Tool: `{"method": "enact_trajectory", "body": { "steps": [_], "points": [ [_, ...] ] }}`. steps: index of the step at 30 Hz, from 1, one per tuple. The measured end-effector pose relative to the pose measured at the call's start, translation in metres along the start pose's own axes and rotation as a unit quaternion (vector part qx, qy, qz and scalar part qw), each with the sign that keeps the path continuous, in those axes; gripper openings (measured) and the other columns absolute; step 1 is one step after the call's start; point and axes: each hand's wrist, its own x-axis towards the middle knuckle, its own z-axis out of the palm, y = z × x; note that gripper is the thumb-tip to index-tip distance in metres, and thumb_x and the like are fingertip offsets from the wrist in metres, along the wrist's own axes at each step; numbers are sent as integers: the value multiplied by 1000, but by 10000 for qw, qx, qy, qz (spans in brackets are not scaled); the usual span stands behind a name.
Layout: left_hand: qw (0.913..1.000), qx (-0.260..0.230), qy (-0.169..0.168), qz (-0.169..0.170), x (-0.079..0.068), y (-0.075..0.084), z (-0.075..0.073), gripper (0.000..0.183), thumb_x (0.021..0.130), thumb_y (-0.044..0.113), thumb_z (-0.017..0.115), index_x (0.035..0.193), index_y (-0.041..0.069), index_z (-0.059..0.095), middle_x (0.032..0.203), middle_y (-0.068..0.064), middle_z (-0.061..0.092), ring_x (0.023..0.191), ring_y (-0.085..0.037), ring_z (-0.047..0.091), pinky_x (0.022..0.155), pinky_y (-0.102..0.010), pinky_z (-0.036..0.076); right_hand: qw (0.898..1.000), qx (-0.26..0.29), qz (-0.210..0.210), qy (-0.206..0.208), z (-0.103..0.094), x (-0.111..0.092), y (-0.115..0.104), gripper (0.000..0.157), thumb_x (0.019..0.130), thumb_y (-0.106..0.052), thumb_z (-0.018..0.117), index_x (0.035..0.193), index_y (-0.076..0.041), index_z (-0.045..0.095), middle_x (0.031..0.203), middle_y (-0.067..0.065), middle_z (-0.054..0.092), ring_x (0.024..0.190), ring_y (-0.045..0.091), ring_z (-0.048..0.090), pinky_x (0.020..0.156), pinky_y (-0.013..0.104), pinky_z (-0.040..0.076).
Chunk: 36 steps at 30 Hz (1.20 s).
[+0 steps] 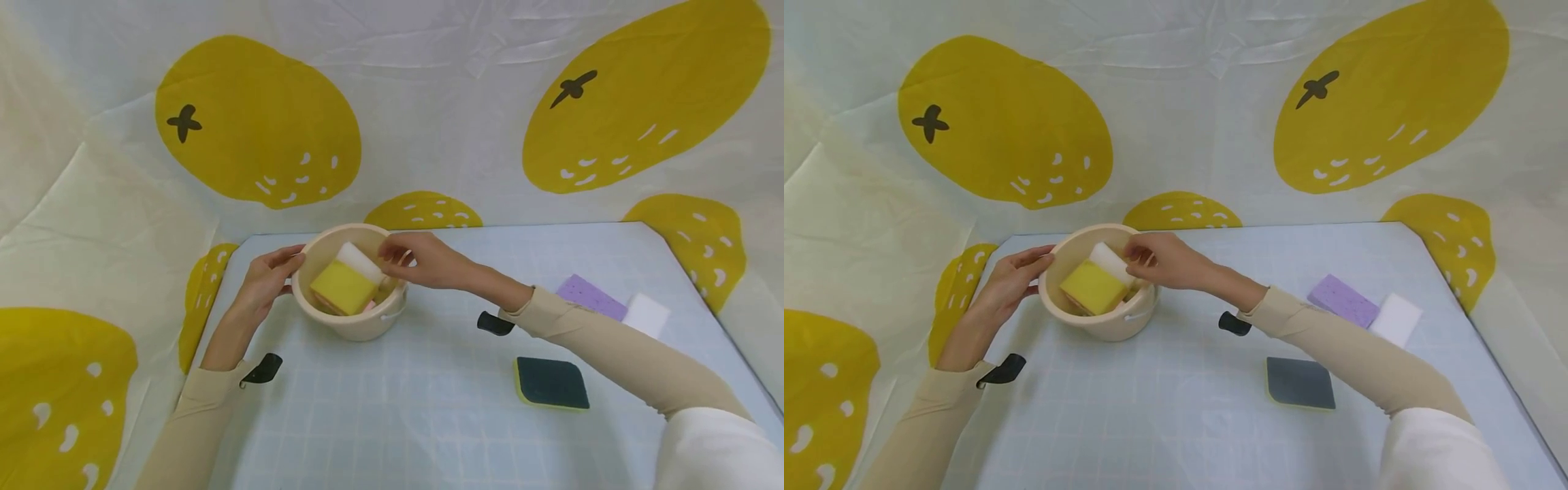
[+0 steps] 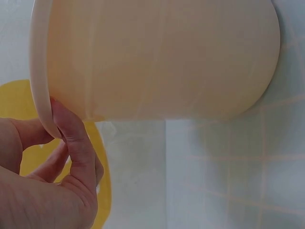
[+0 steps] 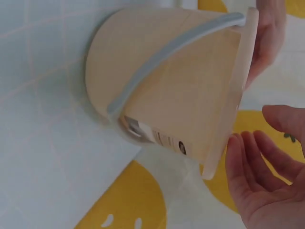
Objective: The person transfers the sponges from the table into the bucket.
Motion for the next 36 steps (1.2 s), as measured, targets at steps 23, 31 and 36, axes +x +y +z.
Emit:
{"method": "enact_trajectory", "body": {
  "steps": [23,31,36],
  "points": [
    [9998,-199,-48,40,1,-4,0,51,90,42,62,134,17,55,125,-3,56,95,-12,56,69,-23,54,9988,-171,324,339,-31,-53,15,27,87,-25,70,110,-13,63,107,-4,62,98,18,60,87,34,51],
    [9996,-286,-55,58,2,-5,0,52,89,41,63,134,16,55,125,-3,56,96,-11,57,71,-25,54,9978,-204,511,369,-39,-73,20,29,87,-29,69,111,-14,63,106,-4,62,98,15,60,88,35,51],
    [9993,-354,-65,75,2,-6,0,52,89,41,63,134,15,55,125,-3,57,95,-10,57,72,-26,54,9957,-311,743,451,-45,-87,20,31,86,-32,70,112,-17,62,106,-7,62,97,8,59,89,33,50]
  ]
}}
